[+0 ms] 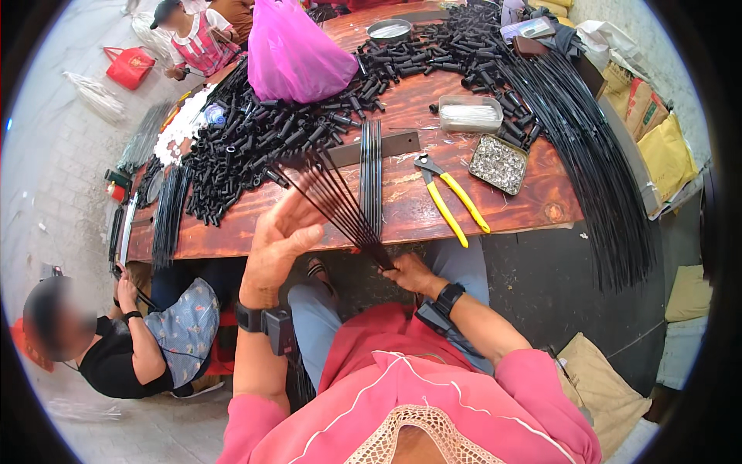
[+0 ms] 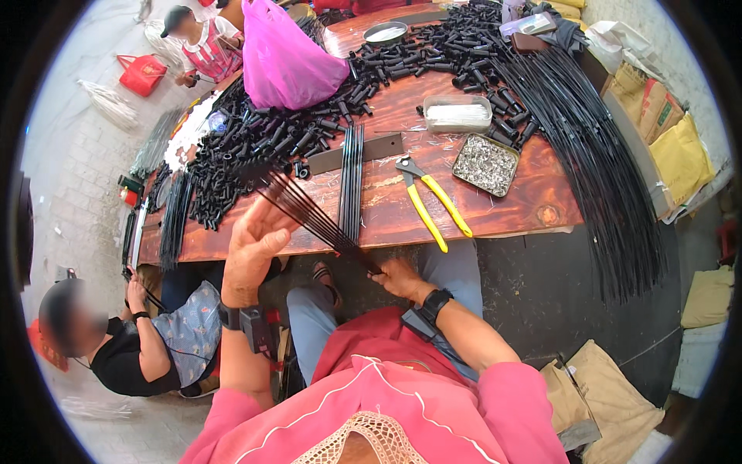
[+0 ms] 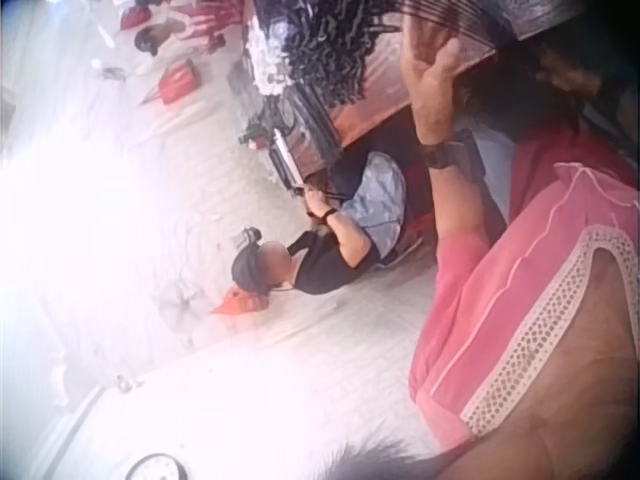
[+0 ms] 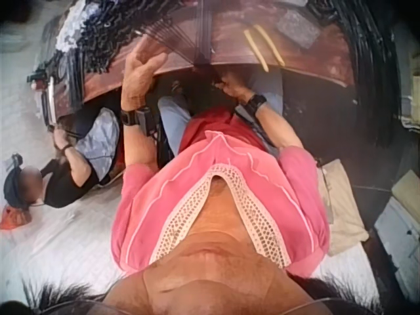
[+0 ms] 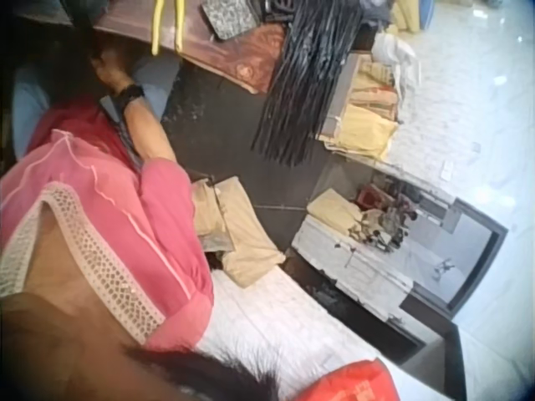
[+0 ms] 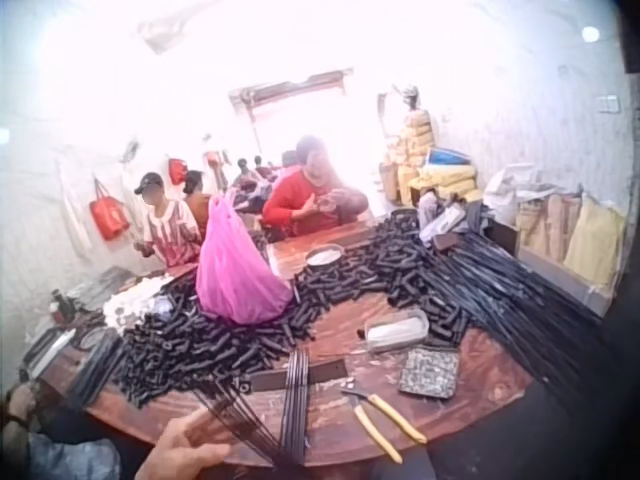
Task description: Assembling bundles of long black rods and securing them with plastic connectors using pliers.
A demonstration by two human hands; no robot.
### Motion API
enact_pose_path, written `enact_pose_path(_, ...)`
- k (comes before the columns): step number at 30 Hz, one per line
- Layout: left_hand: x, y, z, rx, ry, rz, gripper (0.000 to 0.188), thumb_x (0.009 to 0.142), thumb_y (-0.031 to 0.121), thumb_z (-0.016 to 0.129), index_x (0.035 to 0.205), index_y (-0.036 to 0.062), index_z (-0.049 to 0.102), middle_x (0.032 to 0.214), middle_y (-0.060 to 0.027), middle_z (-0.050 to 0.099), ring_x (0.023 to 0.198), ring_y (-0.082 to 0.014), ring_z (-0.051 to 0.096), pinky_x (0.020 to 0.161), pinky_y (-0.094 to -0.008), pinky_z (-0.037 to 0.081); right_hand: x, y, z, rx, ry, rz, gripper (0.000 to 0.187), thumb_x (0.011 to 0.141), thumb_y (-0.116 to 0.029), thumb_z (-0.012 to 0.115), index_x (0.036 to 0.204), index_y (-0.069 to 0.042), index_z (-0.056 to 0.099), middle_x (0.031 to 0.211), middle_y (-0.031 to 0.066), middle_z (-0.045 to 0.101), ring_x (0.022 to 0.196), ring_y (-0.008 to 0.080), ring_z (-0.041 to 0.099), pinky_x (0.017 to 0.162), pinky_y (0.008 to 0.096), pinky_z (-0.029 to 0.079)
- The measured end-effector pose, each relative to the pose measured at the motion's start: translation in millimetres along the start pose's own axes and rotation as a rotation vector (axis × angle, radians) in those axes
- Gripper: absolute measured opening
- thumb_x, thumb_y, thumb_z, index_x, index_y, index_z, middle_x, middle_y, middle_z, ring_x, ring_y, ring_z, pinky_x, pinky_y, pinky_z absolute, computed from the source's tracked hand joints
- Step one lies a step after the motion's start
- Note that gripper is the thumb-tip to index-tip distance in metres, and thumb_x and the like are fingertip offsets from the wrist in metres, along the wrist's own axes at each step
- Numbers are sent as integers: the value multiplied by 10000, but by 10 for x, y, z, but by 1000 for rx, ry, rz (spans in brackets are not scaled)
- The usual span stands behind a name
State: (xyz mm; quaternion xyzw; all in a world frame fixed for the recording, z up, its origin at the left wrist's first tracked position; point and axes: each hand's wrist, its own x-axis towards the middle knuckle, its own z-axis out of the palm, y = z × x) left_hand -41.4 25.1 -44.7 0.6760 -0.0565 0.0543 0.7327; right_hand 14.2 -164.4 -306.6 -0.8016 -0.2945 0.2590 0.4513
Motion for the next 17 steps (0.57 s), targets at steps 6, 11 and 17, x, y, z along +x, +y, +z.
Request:
enact_pose_path(6, 402, 348, 155, -39, -126, 115, 627, 897, 140, 641, 1415, -62, 354, 1200, -229, 618, 1168, -322, 587, 1050, -434, 415, -47, -109, -22, 78, -55, -90, 153, 855, -146, 667, 964, -53, 721, 703, 54, 648, 675, 125, 606, 651, 297, 475)
enact_pose_path(11, 501, 485, 226, -107, -128, 128, 551, 935, 138, 599, 1402, -58, 381, 1150, -243, 637, 1101, -345, 626, 987, -461, 484, -53, -58, 22, 168, -88, 12, 152, 865, -140, 667, 975, -49, 720, 714, -6, 627, 699, 82, 575, 648, 276, 469)
enact_pose_path(17, 507, 560, 210, -37, -209, 48, 626, 913, 157, 639, 1426, -53, 347, 1132, -213, 653, 1071, -350, 642, 953, -441, 507, -38, -23, 21, 181, -74, -22, 167, 865, -144, 673, 998, -54, 720, 781, 30, 677, 763, 99, 615, 712, 278, 487)
